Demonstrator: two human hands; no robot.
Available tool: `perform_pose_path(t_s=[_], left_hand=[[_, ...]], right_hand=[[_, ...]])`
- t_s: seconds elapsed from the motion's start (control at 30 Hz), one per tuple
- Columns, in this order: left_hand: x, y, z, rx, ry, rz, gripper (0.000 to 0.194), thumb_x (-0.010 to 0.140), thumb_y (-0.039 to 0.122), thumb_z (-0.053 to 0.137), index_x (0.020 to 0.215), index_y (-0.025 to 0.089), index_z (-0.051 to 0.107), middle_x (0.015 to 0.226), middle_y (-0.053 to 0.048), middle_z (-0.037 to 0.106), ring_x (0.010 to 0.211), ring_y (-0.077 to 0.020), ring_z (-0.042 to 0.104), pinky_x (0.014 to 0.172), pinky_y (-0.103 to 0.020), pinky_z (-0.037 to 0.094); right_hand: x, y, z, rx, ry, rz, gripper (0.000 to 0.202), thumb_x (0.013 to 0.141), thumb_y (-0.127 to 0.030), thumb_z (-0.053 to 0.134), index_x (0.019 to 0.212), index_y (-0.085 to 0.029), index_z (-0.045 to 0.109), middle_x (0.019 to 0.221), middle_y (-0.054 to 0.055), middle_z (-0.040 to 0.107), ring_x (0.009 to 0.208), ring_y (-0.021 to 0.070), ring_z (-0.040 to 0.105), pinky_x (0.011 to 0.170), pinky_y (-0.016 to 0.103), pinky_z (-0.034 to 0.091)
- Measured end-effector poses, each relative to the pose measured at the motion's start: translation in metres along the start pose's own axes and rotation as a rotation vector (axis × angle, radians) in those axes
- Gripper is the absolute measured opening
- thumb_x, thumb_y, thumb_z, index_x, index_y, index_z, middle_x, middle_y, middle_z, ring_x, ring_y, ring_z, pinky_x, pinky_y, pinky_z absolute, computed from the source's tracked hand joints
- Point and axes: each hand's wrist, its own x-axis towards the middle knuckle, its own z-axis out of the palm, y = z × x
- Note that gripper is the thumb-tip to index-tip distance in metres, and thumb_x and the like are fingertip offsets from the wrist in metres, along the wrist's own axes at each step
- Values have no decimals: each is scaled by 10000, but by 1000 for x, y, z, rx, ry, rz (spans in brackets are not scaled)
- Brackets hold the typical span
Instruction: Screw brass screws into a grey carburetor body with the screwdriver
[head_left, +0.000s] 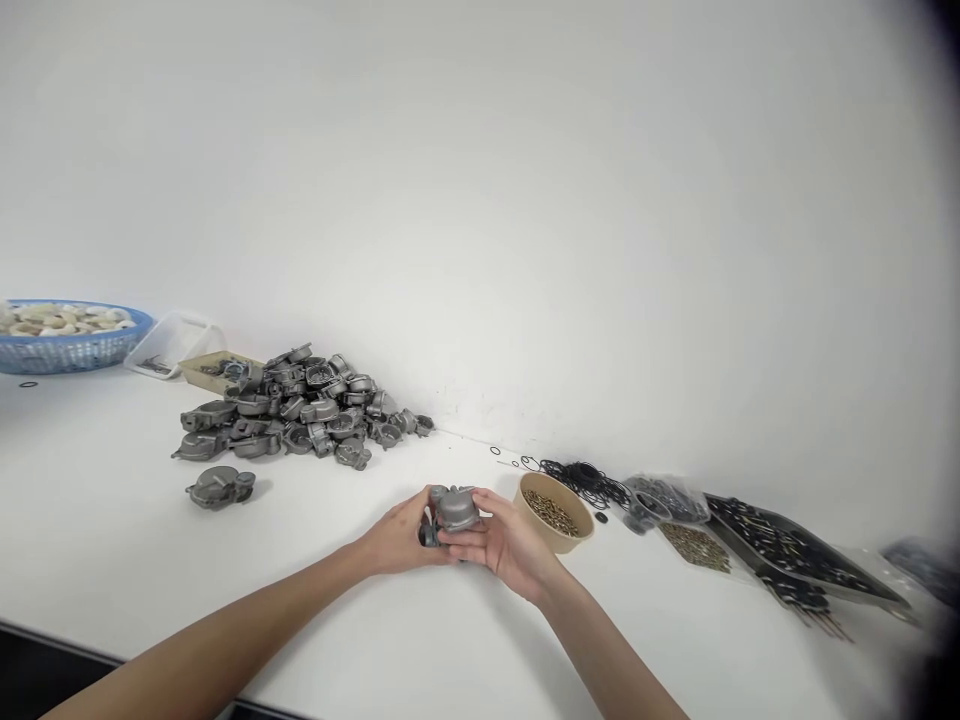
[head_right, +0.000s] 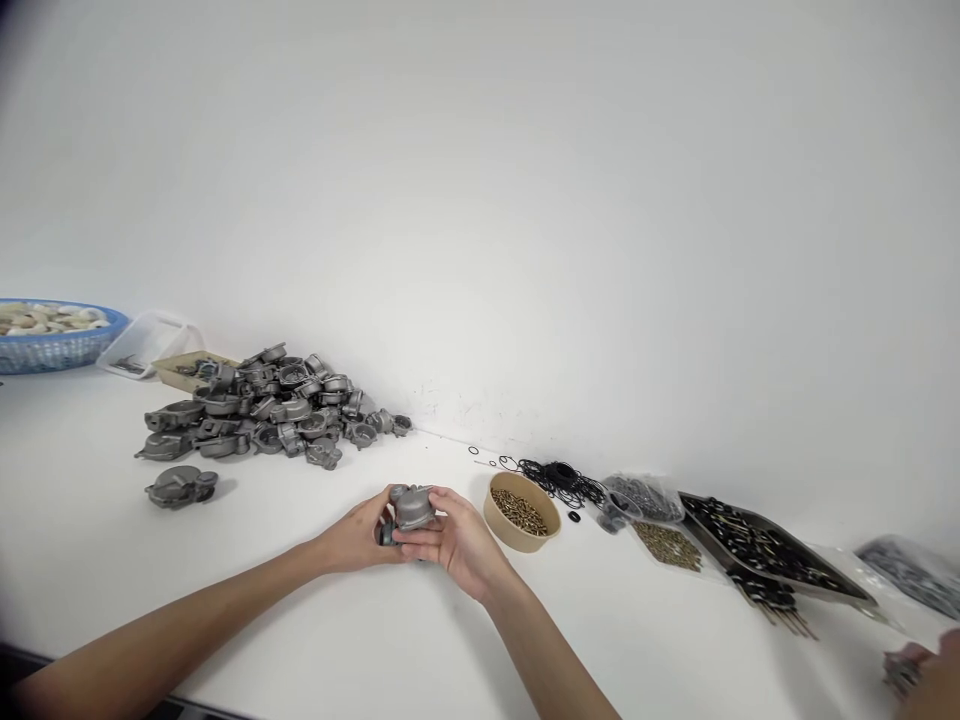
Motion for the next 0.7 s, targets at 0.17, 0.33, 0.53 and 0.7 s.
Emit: perform_pose_path(t_s=[0.17,0.33,0.53,0.7], left_hand=[[0,5,0,23,-9,9,685,744,453,835,1325,269,523,1276,-75,657,1125,-293,637,937,-417,517],[-2,4,-3,54,-26,0,576,808,485,766,1284,255,540,1253,-58,657,1121,-277,625,937,-398,513],[-3,6,-6,99,-57,-15,549,834,500,731,1282,251,535,1206,-49,661,1092,-265,617,922,-384,497],[-2,10,-8,135,-67,-27,552,815,484,744,1278,261,543,1202,-47,645,1104,-273,596,903,-368,478]], right_hand=[[-1,-4,-3,-42,-9,38,297,947,-395,635,1111,-176,519,1066,150,740,902,324,788,880,471,626],[-2,-4,-8,-107,30,11,379,922,-476,680,1117,-192,521,1074,124,743,895,273,792,847,399,644],[-4,-2,-15,-297,49,-2,740,719,-411,904,1307,-193,511,1000,99,766,905,258,788,826,344,629],[-3,-6,-17,-534,62,-14,662,723,-460,882,1254,-169,614,778,58,755,651,205,751,558,255,544]])
